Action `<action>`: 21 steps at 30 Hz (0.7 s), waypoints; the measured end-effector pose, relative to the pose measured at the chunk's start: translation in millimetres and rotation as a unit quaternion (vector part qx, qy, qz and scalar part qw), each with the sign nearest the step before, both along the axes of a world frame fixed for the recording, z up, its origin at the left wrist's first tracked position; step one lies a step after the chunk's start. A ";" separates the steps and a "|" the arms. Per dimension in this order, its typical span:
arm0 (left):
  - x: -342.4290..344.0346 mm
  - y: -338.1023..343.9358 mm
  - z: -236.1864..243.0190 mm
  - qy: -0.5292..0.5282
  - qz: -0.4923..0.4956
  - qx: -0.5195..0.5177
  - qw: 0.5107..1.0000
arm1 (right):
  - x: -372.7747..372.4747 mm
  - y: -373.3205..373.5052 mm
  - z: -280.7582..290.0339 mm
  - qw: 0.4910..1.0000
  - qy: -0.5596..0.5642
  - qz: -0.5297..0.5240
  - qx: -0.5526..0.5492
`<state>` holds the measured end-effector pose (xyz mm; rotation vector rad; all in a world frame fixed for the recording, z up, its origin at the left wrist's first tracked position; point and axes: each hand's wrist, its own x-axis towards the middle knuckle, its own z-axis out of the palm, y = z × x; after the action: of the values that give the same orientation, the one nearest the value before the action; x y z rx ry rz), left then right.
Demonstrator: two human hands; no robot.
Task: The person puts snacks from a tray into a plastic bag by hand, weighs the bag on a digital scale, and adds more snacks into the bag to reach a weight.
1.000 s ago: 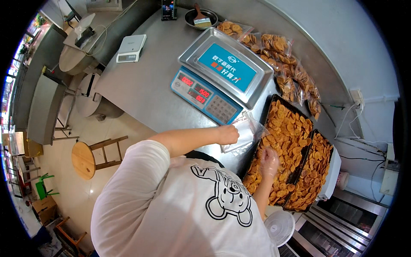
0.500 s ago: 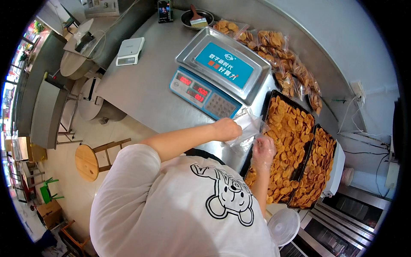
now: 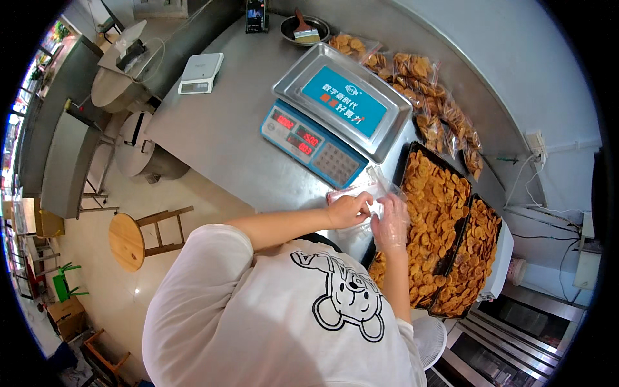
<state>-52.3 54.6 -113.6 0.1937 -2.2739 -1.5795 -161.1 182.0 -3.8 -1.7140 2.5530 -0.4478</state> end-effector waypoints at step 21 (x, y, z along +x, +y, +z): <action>31.0 -34.0 -9.3 -0.007 -0.192 -0.389 0.901 | 2.2 23.7 -37.6 0.996 -0.073 -0.052 0.009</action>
<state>-21.4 20.7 -122.9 -0.4775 -2.8703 -0.6735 -158.9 205.7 -41.4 -1.4866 2.5414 -0.5327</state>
